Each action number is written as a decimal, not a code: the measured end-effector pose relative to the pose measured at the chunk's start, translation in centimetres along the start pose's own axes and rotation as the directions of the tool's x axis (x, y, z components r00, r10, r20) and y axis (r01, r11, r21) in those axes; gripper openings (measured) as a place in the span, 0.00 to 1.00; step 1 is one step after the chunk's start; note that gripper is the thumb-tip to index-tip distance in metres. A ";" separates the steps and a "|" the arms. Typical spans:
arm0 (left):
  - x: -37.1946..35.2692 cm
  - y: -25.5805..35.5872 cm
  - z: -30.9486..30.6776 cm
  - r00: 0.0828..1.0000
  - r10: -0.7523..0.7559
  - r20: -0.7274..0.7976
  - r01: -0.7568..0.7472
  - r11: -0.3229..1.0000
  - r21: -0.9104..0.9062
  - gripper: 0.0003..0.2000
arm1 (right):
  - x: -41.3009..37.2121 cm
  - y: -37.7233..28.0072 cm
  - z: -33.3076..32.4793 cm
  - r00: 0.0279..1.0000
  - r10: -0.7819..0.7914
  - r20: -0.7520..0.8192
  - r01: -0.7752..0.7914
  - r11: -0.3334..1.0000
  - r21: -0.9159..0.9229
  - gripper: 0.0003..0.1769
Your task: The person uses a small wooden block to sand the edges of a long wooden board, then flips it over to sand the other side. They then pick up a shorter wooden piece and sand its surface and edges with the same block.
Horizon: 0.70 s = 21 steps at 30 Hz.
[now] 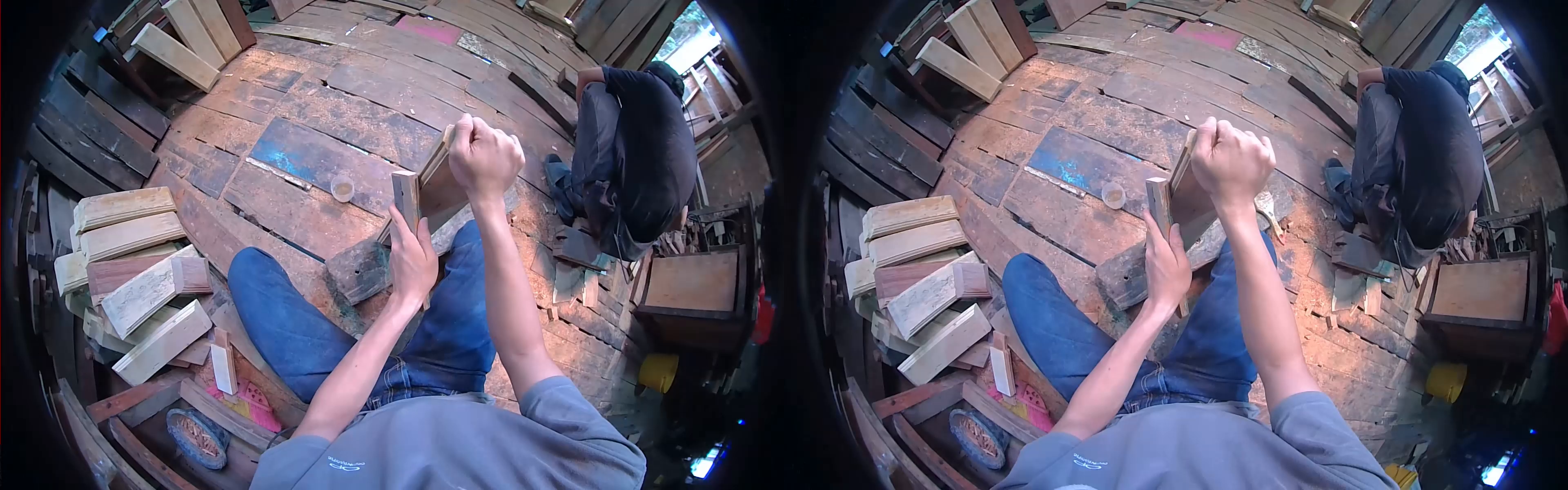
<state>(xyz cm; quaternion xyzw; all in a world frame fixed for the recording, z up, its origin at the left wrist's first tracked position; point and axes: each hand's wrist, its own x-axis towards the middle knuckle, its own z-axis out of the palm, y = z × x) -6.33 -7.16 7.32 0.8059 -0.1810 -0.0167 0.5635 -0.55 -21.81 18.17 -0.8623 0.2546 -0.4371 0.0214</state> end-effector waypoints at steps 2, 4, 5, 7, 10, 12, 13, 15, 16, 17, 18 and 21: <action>-0.8 -2.3 1.0 0.991 -0.132 0.000 0.132 0.989 0.070 0.34 | 0.2 0.5 0.0 0.999 0.041 -0.006 -0.041 0.999 -0.036 0.21; -1.6 -6.1 2.0 0.949 -0.314 0.037 0.309 0.945 0.105 0.34 | 0.3 0.7 -0.2 0.991 0.129 0.037 -0.125 0.988 -0.087 0.23; -1.7 -7.9 1.9 0.898 -0.435 0.070 0.421 0.894 0.155 0.35 | 0.6 0.9 -0.1 0.984 0.171 0.051 -0.165 0.980 -0.111 0.25; -0.9 -11.5 1.6 0.767 -0.628 0.130 0.584 0.768 0.262 0.35 | 0.4 1.5 0.2 0.988 0.150 0.041 -0.146 0.985 -0.097 0.24; 0.1 -7.7 -0.5 0.804 -0.560 0.202 0.521 0.826 0.216 0.35 | 0.7 1.0 0.5 0.996 0.085 0.010 -0.084 0.993 -0.079 0.23; 0.0 -3.5 -0.9 0.915 -0.375 0.146 0.371 0.927 0.056 0.34 | 0.4 0.3 0.3 0.999 0.047 0.012 -0.046 0.995 -0.087 0.22; -0.3 -2.4 -0.6 0.965 -0.247 0.087 0.251 0.967 -0.034 0.34 | 0.1 0.0 0.3 1.000 0.029 0.008 -0.029 0.997 -0.066 0.22; -0.8 -1.2 0.2 0.993 -0.112 -0.030 0.109 0.990 -0.089 0.32 | 0.1 -0.6 0.4 1.000 -0.015 -0.015 0.015 1.000 -0.018 0.21; -1.0 -1.8 0.5 0.994 -0.107 -0.029 0.104 0.990 -0.091 0.32 | 0.0 -0.8 0.4 1.000 -0.012 -0.003 0.012 1.000 -0.021 0.21; -1.3 -2.7 0.6 0.987 -0.163 -0.006 0.162 0.986 -0.042 0.32 | -0.1 -1.0 0.2 1.000 -0.009 0.006 0.009 1.000 -0.024 0.21; -1.3 -3.1 0.3 0.977 -0.215 0.013 0.215 0.977 0.009 0.32 | 0.1 -1.2 0.1 1.000 -0.006 0.011 0.006 1.000 -0.027 0.21; -1.0 -4.8 -0.5 0.856 -0.499 0.136 0.492 0.867 0.086 0.33 | 0.3 -0.7 0.5 0.999 0.030 0.014 -0.029 0.997 -0.065 0.21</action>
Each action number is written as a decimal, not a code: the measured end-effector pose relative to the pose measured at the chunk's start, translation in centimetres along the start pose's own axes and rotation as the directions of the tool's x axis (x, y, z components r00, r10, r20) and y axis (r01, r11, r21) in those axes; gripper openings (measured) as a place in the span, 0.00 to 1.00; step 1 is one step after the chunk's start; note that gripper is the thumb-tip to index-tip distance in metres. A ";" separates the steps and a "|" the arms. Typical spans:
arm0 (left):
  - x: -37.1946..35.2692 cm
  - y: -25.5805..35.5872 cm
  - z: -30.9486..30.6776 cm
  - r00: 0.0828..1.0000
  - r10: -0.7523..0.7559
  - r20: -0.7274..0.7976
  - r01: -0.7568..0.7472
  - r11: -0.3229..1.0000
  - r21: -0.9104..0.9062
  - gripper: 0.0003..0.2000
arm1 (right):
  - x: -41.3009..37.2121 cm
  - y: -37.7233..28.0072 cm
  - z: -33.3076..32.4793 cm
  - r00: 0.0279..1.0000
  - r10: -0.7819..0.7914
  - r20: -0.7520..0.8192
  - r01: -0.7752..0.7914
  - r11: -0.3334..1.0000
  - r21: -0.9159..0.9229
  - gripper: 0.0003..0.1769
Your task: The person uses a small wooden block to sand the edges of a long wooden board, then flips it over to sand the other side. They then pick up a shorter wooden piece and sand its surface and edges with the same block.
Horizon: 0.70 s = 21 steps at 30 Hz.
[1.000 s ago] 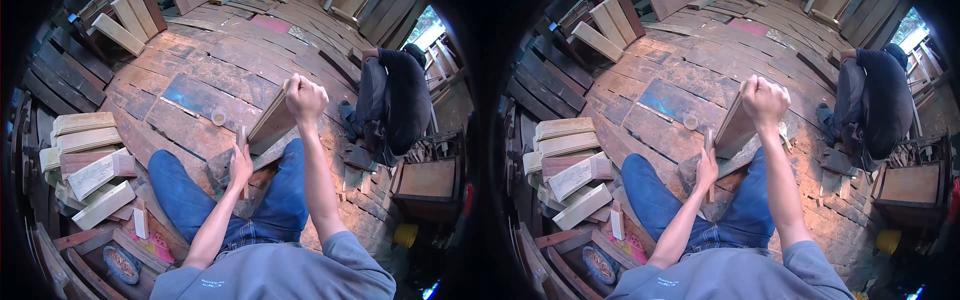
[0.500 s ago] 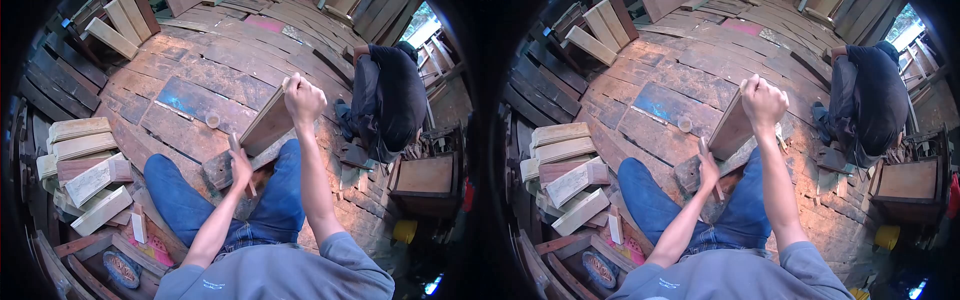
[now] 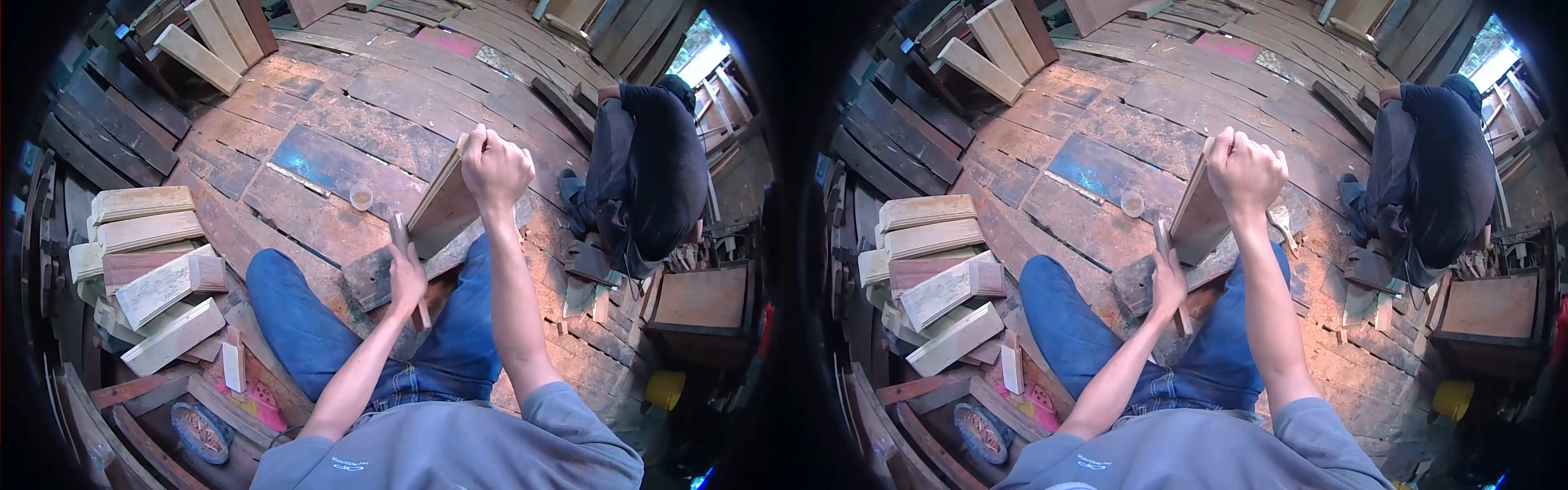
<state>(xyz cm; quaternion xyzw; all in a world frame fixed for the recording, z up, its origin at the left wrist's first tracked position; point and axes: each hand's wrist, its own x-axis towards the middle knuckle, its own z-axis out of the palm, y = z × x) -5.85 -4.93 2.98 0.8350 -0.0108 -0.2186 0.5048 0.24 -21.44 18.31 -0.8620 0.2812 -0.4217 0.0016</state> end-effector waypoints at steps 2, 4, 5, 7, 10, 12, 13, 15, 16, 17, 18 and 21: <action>1.1 -1.9 -0.1 0.998 -0.045 0.035 0.042 0.996 0.075 0.34 | 0.1 0.0 -0.1 1.000 -0.018 -0.003 0.018 1.000 0.024 0.21; 0.4 -0.1 -1.1 0.998 0.036 0.058 -0.037 0.999 0.012 0.35 | -0.1 -0.1 -0.1 1.000 -0.018 -0.005 0.018 0.999 0.039 0.21; 0.0 1.3 -1.4 0.990 0.135 0.040 -0.134 0.990 -0.037 0.35 | 0.0 -0.3 -0.2 1.000 -0.020 -0.004 0.020 0.999 0.043 0.21; -1.0 4.8 -1.6 0.941 0.333 -0.059 -0.338 0.935 -0.107 0.34 | -0.1 -0.5 -0.3 1.000 -0.029 0.002 0.029 0.998 0.055 0.21; -1.4 7.8 -1.3 0.852 0.505 -0.143 -0.515 0.856 -0.046 0.35 | -0.4 -1.0 -0.5 0.999 -0.031 0.019 0.030 0.997 0.065 0.21; -1.8 8.5 -1.2 0.842 0.521 -0.143 -0.525 0.851 0.006 0.35 | -0.1 -1.0 -0.5 0.999 -0.015 0.040 0.013 0.999 0.045 0.22; -1.7 8.1 -1.6 0.854 0.513 -0.087 -0.506 0.858 0.087 0.34 | 0.2 -0.7 -0.4 0.999 0.021 0.040 -0.022 1.000 0.022 0.22; -1.5 4.8 -1.3 0.932 0.361 0.016 -0.359 0.922 0.144 0.35 | 0.5 0.3 0.0 0.994 0.098 0.039 -0.097 0.995 -0.026 0.23; -1.4 2.3 -0.9 0.961 0.269 0.062 -0.276 0.938 0.212 0.35 | 0.6 1.0 0.1 0.989 0.137 0.056 -0.135 0.990 -0.038 0.23; -1.1 -0.7 -0.6 0.959 0.279 0.050 -0.280 0.910 0.304 0.35 | 0.9 2.0 0.3 0.982 0.175 0.072 -0.172 0.984 -0.046 0.24; -0.5 -3.0 -0.6 0.956 0.292 0.037 -0.282 0.874 0.395 0.35 | 1.3 2.9 0.6 0.973 0.214 0.085 -0.210 0.976 -0.051 0.25; 0.0 -3.6 -1.6 0.955 0.292 0.050 -0.273 0.803 0.530 0.35 | 1.2 4.0 1.1 0.968 0.240 0.077 -0.234 0.969 -0.082 0.26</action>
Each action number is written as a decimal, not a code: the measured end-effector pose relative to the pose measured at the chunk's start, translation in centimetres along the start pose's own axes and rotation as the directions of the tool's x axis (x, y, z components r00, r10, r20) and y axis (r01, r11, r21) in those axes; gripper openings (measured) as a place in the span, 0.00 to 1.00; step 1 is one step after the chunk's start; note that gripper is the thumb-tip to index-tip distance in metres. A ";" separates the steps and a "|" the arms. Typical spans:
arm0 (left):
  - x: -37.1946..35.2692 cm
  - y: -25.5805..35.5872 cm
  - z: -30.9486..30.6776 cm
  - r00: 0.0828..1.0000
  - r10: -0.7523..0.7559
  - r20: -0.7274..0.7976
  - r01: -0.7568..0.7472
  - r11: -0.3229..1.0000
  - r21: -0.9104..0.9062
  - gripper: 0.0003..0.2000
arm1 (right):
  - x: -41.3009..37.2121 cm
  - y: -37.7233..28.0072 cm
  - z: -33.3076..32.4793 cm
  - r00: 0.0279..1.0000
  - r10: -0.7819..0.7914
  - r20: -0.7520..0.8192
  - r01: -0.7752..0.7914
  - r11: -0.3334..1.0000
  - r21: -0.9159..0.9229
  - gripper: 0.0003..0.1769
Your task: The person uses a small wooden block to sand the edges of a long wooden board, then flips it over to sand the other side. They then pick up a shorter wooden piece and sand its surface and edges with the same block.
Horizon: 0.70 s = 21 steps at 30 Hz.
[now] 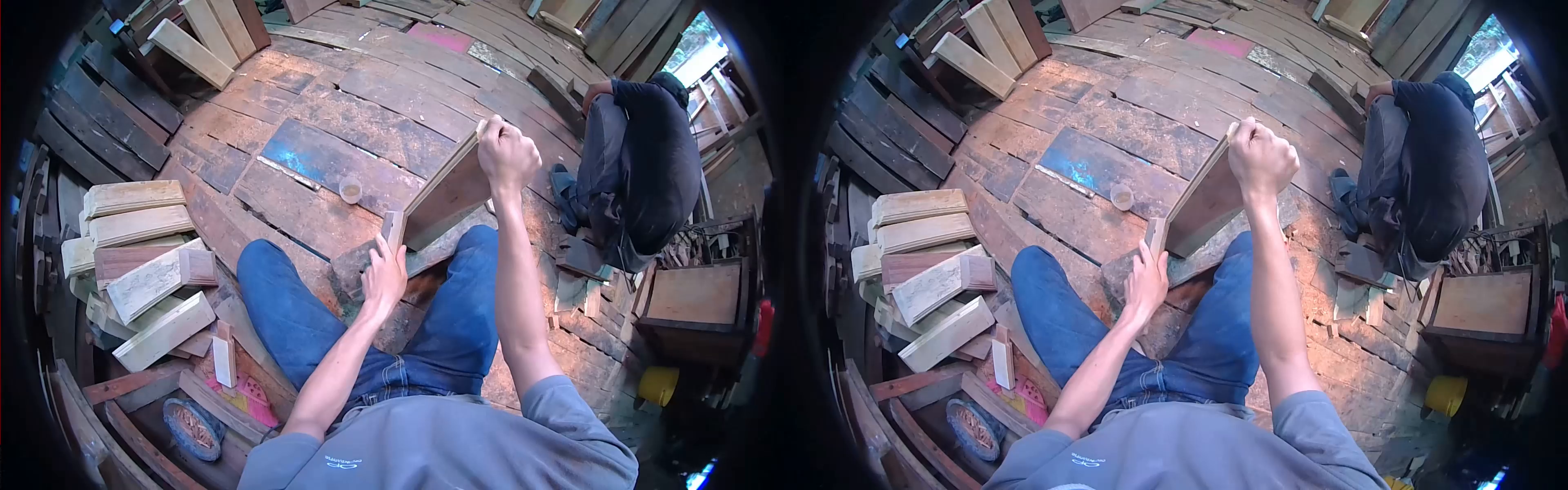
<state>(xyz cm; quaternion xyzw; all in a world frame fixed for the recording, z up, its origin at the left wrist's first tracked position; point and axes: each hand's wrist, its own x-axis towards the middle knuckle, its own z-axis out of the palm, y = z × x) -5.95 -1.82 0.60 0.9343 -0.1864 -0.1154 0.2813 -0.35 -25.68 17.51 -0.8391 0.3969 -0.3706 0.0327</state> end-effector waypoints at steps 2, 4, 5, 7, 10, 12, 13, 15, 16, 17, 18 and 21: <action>-0.2 0.3 0.0 1.000 0.001 -0.015 -0.001 0.999 0.037 0.34 | -0.1 0.4 -0.2 1.000 0.001 0.002 -0.001 1.000 0.002 0.26; -0.4 0.6 0.1 0.999 -0.031 0.008 0.031 1.000 0.000 0.35 | -0.2 0.4 -0.4 1.000 -0.002 0.006 0.001 1.000 0.019 0.25; -0.3 0.6 0.1 0.999 -0.046 0.021 0.047 0.999 -0.016 0.35 | -0.2 0.4 -0.5 1.000 -0.007 0.000 0.007 1.000 0.017 0.25; -0.3 0.7 -0.2 0.999 -0.043 0.028 0.044 0.999 -0.027 0.34 | -0.4 0.4 -0.8 1.000 -0.018 -0.005 0.018 1.000 0.010 0.25; 0.3 0.9 -0.5 0.992 0.080 -0.097 -0.086 0.994 -0.061 0.34 | -0.5 0.3 -1.1 0.999 -0.041 0.002 0.041 0.998 0.047 0.25; 1.3 2.0 -1.1 0.975 0.159 -0.153 -0.174 0.981 -0.089 0.35 | -0.8 -0.3 -1.4 0.998 -0.059 -0.009 0.059 0.997 0.056 0.25; 2.0 3.0 -1.7 0.955 0.221 -0.198 -0.247 0.962 -0.118 0.35 | -0.9 -0.6 -1.5 0.997 -0.071 -0.012 0.072 0.996 0.058 0.25; 3.2 5.0 -3.0 0.898 0.328 -0.294 -0.386 0.907 -0.168 0.36 | -0.9 -1.1 -1.9 0.996 -0.067 0.067 0.061 0.995 0.081 0.25; 3.3 6.2 -4.2 0.929 0.291 -0.228 -0.338 0.919 -0.205 0.36 | -0.9 -1.3 -2.0 0.992 -0.065 0.104 0.055 0.994 0.093 0.25; 3.2 7.2 -5.5 0.954 0.254 -0.158 -0.286 0.928 -0.238 0.35 | -1.0 -1.3 -1.9 0.994 -0.077 0.073 0.070 0.994 0.090 0.25; 3.2 7.9 -6.2 0.972 0.218 -0.090 -0.234 0.935 -0.267 0.35 | -1.1 -1.4 -1.7 0.995 -0.090 0.038 0.086 0.992 0.087 0.25; 3.5 3.5 -0.5 0.823 0.398 -0.406 -0.418 0.908 0.045 0.40 | -0.6 -0.8 -0.9 0.996 -0.089 -0.008 0.090 0.993 0.074 0.25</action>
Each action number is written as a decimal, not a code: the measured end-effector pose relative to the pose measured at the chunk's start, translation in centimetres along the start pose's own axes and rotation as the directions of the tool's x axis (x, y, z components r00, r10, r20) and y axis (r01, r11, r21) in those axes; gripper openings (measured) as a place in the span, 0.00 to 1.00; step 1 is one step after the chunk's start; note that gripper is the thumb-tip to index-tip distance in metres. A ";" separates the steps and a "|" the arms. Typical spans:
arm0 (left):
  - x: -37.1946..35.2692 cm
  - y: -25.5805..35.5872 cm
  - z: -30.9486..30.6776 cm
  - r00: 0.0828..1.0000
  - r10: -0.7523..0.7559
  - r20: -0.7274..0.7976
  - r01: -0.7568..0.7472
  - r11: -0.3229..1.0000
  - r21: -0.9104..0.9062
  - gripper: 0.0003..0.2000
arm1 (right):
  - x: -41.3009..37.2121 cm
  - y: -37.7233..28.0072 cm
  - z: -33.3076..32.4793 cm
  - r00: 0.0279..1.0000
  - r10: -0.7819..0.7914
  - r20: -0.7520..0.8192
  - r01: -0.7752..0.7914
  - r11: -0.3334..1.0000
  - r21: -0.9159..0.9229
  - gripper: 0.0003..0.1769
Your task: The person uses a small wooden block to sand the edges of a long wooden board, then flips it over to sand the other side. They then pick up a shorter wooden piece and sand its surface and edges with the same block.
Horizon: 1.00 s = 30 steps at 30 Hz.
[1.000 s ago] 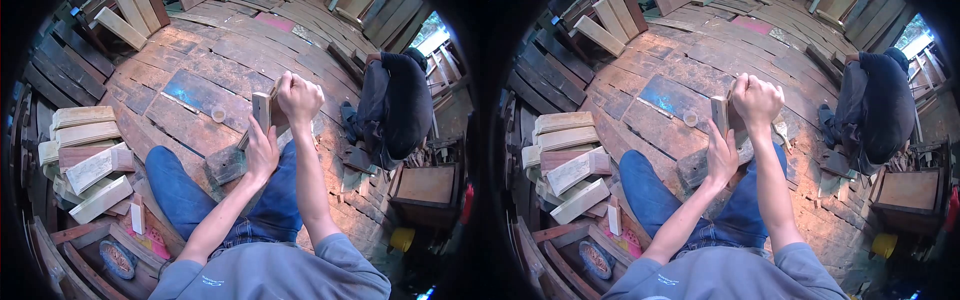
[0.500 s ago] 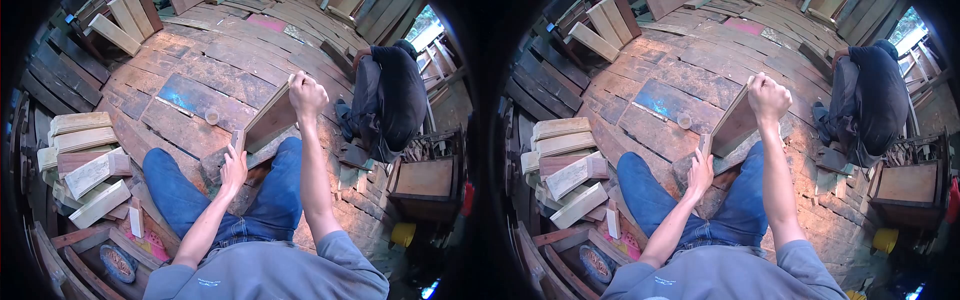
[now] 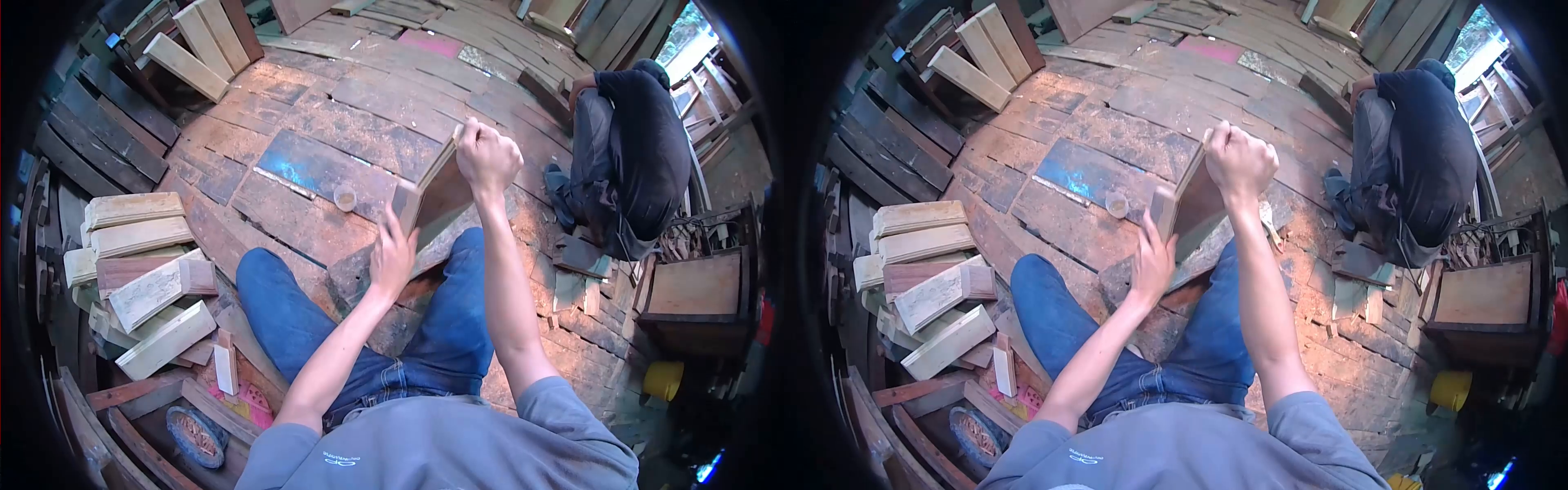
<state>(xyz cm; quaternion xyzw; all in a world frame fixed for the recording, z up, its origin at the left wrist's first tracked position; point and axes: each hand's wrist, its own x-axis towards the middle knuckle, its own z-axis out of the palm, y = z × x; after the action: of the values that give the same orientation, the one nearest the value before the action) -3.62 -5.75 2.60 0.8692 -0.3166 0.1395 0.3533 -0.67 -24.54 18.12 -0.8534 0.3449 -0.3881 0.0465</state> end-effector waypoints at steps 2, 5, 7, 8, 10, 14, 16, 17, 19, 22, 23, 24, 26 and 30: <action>-3.1 -2.7 1.5 0.988 -0.079 0.130 0.078 0.997 0.010 0.41 | 0.5 0.6 0.5 1.000 0.027 -0.008 -0.027 0.999 -0.018 0.25; -3.8 -4.4 1.9 0.976 -0.102 0.191 0.098 0.995 0.029 0.41 | 0.4 0.9 0.1 0.998 0.068 -0.003 -0.068 0.997 -0.026 0.24; -2.1 -2.8 0.1 0.976 -0.066 0.210 0.060 0.998 0.034 0.41 | 0.2 0.7 -0.1 0.999 0.034 -0.002 -0.034 0.999 0.029 0.24; -0.9 -2.0 -0.4 0.982 -0.039 0.185 0.036 0.999 0.021 0.41 | -0.1 0.6 0.0 1.000 0.019 0.003 -0.019 0.998 0.054 0.24; 2.7 -0.5 -1.1 0.992 0.007 0.129 -0.008 1.000 0.007 0.42 | -0.6 -0.3 0.0 0.999 -0.032 0.004 0.032 0.998 0.063 0.23; 3.6 -3.5 2.9 0.988 0.122 -0.092 -0.120 0.992 0.022 0.45 | -0.7 -2.0 -0.2 0.991 -0.131 -0.032 0.133 0.989 0.070 0.22; 1.4 -4.2 3.3 0.998 0.060 -0.036 -0.062 0.997 -0.040 0.48 | -0.5 -2.1 0.7 0.985 -0.158 -0.067 0.160 0.987 0.027 0.22; -0.1 -5.2 4.2 1.000 0.017 0.013 -0.016 0.999 -0.037 0.49 | -0.3 -2.0 0.8 0.986 -0.148 -0.071 0.151 0.988 0.037 0.22; -0.9 -6.1 3.6 0.996 -0.022 0.090 0.025 0.999 -0.035 0.50 | -0.2 -2.0 0.8 0.990 -0.128 -0.063 0.132 0.989 0.061 0.22; -0.4 -6.0 2.3 0.991 -0.032 0.128 0.025 0.998 0.056 0.51 | -0.4 -2.2 0.7 0.991 -0.131 -0.039 0.134 0.989 0.065 0.22; 0.2 -5.6 1.7 0.996 0.001 0.091 -0.005 0.999 0.044 0.51 | -0.5 -2.4 0.5 0.988 -0.150 -0.041 0.153 0.985 0.082 0.22; 0.6 -5.9 2.3 0.998 0.004 0.065 -0.005 1.000 0.023 0.50 | -0.6 -2.7 0.5 0.985 -0.167 -0.045 0.171 0.980 0.098 0.22; 0.5 -6.4 3.1 1.000 0.005 0.017 -0.004 1.000 -0.017 0.50 | -0.9 -3.5 0.7 0.981 -0.187 -0.051 0.192 0.974 0.121 0.22; -2.7 -8.9 5.1 0.999 0.034 0.023 -0.032 0.995 -0.099 0.49 | -0.6 -3.7 1.4 0.976 -0.211 -0.056 0.215 0.972 0.090 0.21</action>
<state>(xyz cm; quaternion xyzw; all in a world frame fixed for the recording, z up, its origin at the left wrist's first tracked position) 0.16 -3.19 -6.96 0.8470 -0.3418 0.1188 0.3895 2.13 -21.63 18.05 -0.8730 0.2334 -0.4266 0.0372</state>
